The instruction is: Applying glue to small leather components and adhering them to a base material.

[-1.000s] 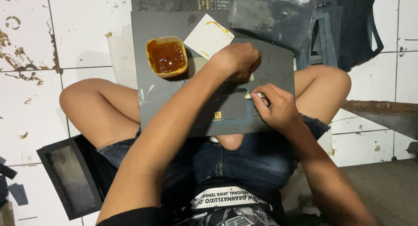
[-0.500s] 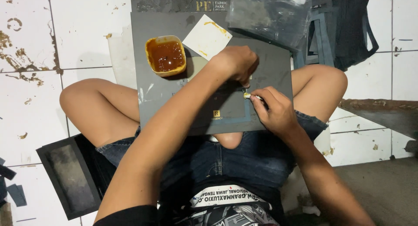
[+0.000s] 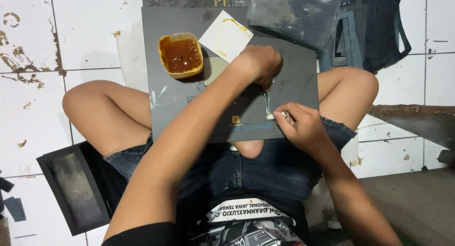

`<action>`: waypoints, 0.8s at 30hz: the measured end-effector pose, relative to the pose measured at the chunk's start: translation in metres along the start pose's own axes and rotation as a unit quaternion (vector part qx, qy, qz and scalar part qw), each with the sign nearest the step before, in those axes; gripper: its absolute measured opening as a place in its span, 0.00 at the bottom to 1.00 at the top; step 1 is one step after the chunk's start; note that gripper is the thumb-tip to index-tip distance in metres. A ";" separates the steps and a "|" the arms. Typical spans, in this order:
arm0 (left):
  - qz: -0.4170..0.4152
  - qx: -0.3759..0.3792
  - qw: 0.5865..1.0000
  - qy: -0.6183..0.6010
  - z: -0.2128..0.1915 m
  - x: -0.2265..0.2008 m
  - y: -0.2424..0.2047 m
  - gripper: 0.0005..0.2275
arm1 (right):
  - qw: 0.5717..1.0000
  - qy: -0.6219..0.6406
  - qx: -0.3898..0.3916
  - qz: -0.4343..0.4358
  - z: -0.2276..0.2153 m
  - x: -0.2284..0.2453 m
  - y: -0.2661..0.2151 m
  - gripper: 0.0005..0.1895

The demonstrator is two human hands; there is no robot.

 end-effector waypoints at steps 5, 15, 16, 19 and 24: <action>0.005 -0.001 1.000 -0.013 -0.012 -0.002 -0.013 0.15 | 0.997 0.018 -0.058 0.041 -0.011 -0.025 -0.002 0.01; 0.002 0.006 1.000 -0.027 -0.005 0.002 -0.007 0.14 | 0.992 -0.024 -0.113 -0.057 -0.020 0.011 0.013 0.09; 0.002 0.007 1.000 -0.027 -0.002 0.004 -0.003 0.14 | 0.992 -0.024 -0.112 -0.057 -0.019 0.010 0.012 0.09; 0.005 -0.017 1.000 -0.025 -0.002 0.003 0.003 0.13 | 0.990 -0.035 -0.113 -0.078 -0.015 0.013 0.009 0.10; 0.003 -0.017 0.999 -0.028 -0.001 0.007 0.001 0.13 | 0.988 -0.067 -0.075 -0.119 -0.006 0.015 0.003 0.09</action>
Point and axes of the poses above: each hand's wrist, its own y-axis towards the middle knuckle, its own z-axis out of the palm, x = y × z, the point moved 10 cm from there along y, towards the middle knuckle, and after that the axes turned 2 degrees about x, right-handed, at the moved point
